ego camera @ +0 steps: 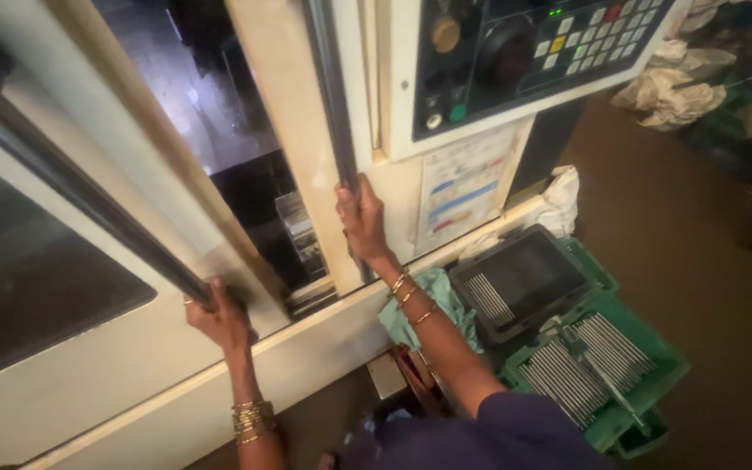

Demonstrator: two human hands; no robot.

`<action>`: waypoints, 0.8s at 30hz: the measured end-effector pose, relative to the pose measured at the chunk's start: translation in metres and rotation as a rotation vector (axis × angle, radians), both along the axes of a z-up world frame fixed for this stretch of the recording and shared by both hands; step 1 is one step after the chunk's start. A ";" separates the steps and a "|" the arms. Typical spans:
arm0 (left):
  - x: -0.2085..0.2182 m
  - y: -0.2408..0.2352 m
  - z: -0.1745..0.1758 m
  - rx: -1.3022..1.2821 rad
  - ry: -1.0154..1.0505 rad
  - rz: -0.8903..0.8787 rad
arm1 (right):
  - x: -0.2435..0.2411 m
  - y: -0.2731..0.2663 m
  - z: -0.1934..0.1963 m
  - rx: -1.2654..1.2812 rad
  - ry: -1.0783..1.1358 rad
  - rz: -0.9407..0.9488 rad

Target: The person opens and closes the door of a large industrial machine, then uses a metal rod to interact with internal components. They also handle a caliper-like tool and press buttons on the machine's control panel.

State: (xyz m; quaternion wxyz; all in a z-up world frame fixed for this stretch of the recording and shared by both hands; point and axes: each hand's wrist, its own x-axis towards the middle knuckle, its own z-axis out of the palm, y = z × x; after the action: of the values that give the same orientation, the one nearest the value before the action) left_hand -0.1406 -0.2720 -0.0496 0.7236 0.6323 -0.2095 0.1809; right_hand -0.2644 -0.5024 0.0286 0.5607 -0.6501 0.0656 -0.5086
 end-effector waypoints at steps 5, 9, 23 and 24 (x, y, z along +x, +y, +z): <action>-0.023 -0.040 -0.003 -0.029 0.096 -0.065 | 0.002 -0.001 0.000 0.069 0.052 0.026; -0.035 -0.066 -0.003 0.090 0.024 -0.002 | -0.004 -0.001 -0.001 0.074 0.073 0.093; -0.035 -0.102 -0.031 0.099 -0.078 -0.035 | 0.013 0.000 -0.026 0.095 0.005 0.014; -0.031 -0.106 -0.031 0.082 -0.052 -0.070 | 0.013 -0.002 -0.024 0.119 -0.022 0.029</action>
State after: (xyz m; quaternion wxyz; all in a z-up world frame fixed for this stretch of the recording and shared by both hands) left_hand -0.1714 -0.3781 -0.0810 0.6973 0.6488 -0.2574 0.1634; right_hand -0.2515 -0.5045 0.0047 0.6063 -0.6109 0.0802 -0.5027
